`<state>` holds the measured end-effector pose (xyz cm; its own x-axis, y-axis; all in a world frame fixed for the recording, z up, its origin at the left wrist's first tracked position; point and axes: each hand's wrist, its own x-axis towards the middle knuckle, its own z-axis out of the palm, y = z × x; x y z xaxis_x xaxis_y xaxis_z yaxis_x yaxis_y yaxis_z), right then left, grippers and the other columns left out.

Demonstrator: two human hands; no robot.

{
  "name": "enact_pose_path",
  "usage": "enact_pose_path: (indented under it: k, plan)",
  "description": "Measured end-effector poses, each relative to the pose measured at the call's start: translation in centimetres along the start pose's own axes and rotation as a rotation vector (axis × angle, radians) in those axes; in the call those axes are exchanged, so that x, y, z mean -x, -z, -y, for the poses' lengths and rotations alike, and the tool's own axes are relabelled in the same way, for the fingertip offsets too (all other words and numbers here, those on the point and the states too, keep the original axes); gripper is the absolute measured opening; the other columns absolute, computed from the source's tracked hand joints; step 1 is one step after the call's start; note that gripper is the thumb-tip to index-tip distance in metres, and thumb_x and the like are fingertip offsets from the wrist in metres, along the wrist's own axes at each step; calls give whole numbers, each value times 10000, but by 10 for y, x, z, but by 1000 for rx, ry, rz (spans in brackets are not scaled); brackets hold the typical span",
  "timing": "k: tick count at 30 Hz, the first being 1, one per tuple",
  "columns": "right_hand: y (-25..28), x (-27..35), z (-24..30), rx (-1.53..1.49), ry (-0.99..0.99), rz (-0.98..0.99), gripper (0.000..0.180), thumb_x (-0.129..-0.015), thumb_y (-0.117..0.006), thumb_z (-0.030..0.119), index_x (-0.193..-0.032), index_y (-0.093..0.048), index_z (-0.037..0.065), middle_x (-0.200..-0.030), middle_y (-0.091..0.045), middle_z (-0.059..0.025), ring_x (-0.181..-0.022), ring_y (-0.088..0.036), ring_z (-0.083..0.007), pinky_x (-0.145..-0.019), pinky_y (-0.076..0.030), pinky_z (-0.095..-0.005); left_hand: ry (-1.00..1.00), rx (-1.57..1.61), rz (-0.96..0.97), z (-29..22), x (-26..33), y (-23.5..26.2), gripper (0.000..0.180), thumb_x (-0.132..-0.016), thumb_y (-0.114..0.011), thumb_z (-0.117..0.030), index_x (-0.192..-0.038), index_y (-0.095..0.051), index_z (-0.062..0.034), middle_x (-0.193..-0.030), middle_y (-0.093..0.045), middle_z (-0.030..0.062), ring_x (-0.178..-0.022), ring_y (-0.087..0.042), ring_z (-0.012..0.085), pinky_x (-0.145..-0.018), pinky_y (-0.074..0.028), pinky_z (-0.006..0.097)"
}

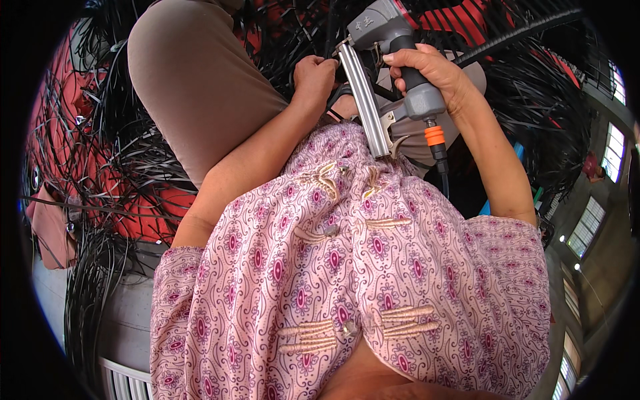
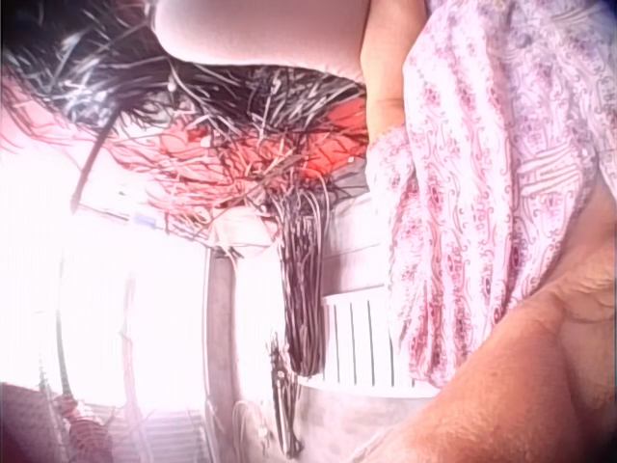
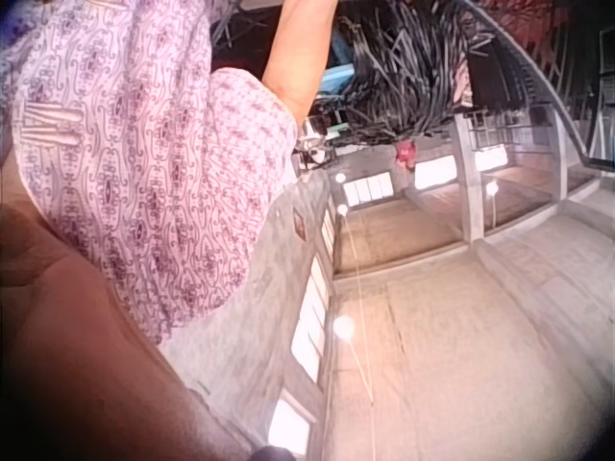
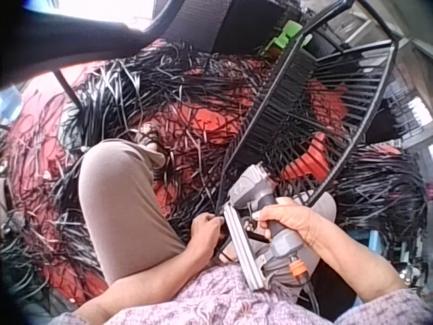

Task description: The person weaves black straps onto a metal chair frame. They use a staple gun to secure the ends of the straps and pliers to pull and position the material, handling the frame and straps by hand.

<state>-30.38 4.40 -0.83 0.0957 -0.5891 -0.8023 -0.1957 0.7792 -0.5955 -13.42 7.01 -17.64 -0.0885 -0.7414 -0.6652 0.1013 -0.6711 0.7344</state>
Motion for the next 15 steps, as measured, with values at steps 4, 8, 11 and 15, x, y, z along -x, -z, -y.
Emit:
enact_pose_path:
  k: [4,8,11,15]
  plan:
    - [0,0,0,-13,-1,-13,184,-820,-739,155,-828,-593,44,-687,-600,-29,-525,-594,-102,-474,-505,-224,1,-9,-10,-1,1,0,269,-843,-660,-144,-1011,-664,66,-875,-667,105,-673,-642,161,-599,-532,275]
    - [2,-1,-1,-25,-3,-16,191,-812,-746,156,-789,-594,41,-679,-593,-34,-523,-591,-112,-479,-498,-225,9,3,-14,-2,2,-1,268,-843,-659,-143,-1011,-665,67,-875,-666,103,-674,-643,163,-601,-534,271]
    - [0,0,0,-30,12,-25,191,-813,-745,155,-785,-594,41,-670,-593,-36,-526,-595,-110,-480,-499,-225,10,1,-13,-1,1,-1,267,-844,-658,-144,-1010,-665,65,-877,-667,103,-676,-644,165,-605,-534,274]
    - [2,-2,-1,-33,3,5,206,-830,-741,152,-918,-596,35,-711,-618,-30,-526,-604,-89,-454,-520,-221,3,7,-6,2,-1,-1,258,-844,-656,-144,-1001,-666,61,-877,-668,103,-679,-646,167,-612,-536,278]
